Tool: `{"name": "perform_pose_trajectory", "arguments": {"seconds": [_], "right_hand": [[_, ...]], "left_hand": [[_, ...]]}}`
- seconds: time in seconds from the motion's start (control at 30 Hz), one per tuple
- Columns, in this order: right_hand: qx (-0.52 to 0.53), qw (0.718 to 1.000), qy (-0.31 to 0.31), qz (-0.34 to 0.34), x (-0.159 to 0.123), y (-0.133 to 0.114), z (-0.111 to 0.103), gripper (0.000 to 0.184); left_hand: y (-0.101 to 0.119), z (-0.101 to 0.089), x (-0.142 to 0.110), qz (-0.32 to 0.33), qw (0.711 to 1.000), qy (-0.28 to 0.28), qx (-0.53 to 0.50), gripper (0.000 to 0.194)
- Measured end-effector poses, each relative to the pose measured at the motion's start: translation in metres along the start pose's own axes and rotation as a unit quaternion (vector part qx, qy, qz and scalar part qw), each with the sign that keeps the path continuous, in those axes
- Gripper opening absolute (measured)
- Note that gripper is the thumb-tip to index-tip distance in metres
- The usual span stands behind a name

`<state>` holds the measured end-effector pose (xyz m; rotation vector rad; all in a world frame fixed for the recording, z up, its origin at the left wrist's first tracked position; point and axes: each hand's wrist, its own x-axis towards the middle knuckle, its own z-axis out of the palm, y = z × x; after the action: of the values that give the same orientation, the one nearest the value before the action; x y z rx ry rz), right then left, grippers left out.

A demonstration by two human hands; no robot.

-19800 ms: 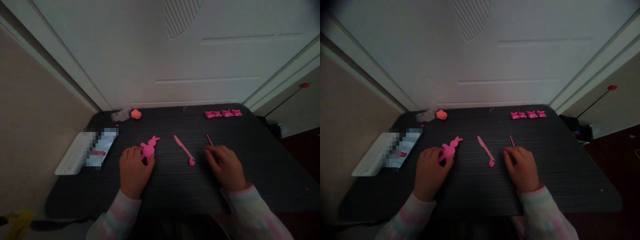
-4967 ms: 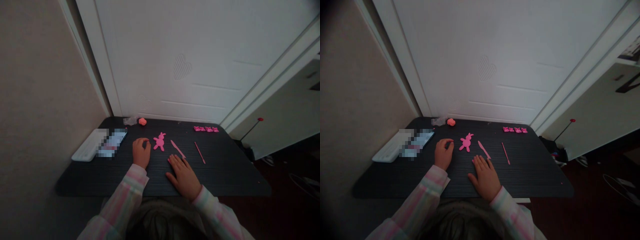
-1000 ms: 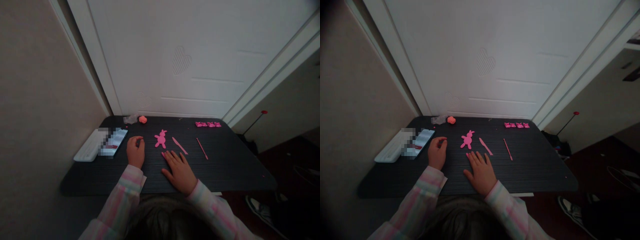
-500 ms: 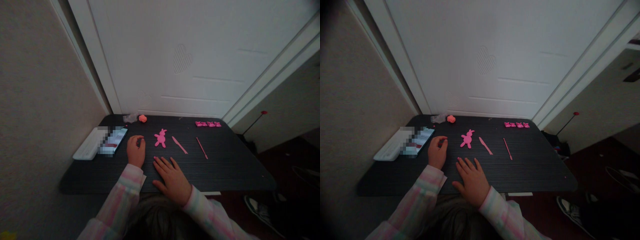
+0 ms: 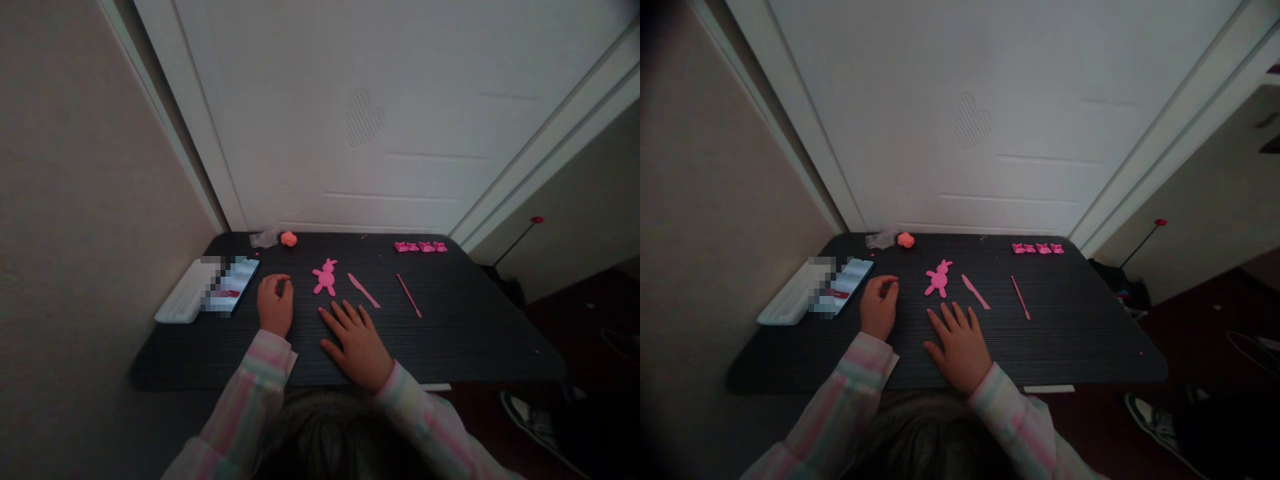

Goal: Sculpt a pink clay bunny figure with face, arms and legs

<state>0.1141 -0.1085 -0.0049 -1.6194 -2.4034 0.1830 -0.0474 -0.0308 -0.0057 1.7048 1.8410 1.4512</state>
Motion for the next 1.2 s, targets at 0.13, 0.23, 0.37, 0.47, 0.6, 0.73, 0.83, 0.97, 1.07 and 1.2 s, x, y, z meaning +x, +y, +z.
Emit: {"name": "perform_pose_trajectory", "arguments": {"seconds": [0.13, 0.23, 0.37, 0.47, 0.6, 0.73, 0.83, 0.97, 1.07, 1.2], "right_hand": [[0.017, 0.999, 0.045, 0.021, 0.004, 0.011, 0.001, 0.043], [0.027, 0.996, 0.071, 0.044, 0.012, 0.006, 0.004, 0.036], [0.050, 0.992, 0.100, 0.057, 0.022, 0.000, 0.006, 0.019], [0.071, 0.990, 0.112, 0.038, 0.021, 0.008, 0.005, 0.015], [0.083, 0.989, 0.122, 0.016, 0.011, 0.027, 0.003, 0.016], [0.084, 0.988, 0.131, 0.014, 0.002, 0.038, 0.005, 0.016], [0.089, 0.986, 0.138, 0.009, 0.001, 0.039, 0.007, 0.014], [0.094, 0.986, 0.140, 0.003, 0.001, 0.037, 0.007, 0.013], [0.096, 0.986, 0.134, -0.004, -0.001, 0.037, 0.003, 0.016], [0.094, 0.987, 0.128, -0.009, -0.005, 0.044, -0.008, 0.025]], "left_hand": [[0.001, 0.001, -0.001, 0.009, 1.000, -0.014, 0.006, 0.013], [0.000, 0.003, -0.001, 0.017, 0.999, -0.028, 0.009, 0.013], [-0.002, 0.003, -0.002, 0.032, 0.998, -0.056, 0.019, 0.015], [0.000, 0.002, -0.005, 0.065, 0.992, -0.108, 0.021, 0.015], [0.011, 0.002, -0.015, 0.135, 0.964, -0.228, 0.012, 0.010], [0.020, 0.004, -0.028, 0.181, 0.936, -0.301, 0.018, 0.010], [0.020, 0.007, -0.035, 0.198, 0.925, -0.322, 0.035, 0.014], [0.017, 0.011, -0.038, 0.215, 0.914, -0.340, 0.056, 0.015], [0.017, 0.012, -0.038, 0.220, 0.910, -0.345, 0.064, 0.014], [0.019, 0.011, -0.038, 0.231, 0.903, -0.358, 0.058, 0.014]]}}
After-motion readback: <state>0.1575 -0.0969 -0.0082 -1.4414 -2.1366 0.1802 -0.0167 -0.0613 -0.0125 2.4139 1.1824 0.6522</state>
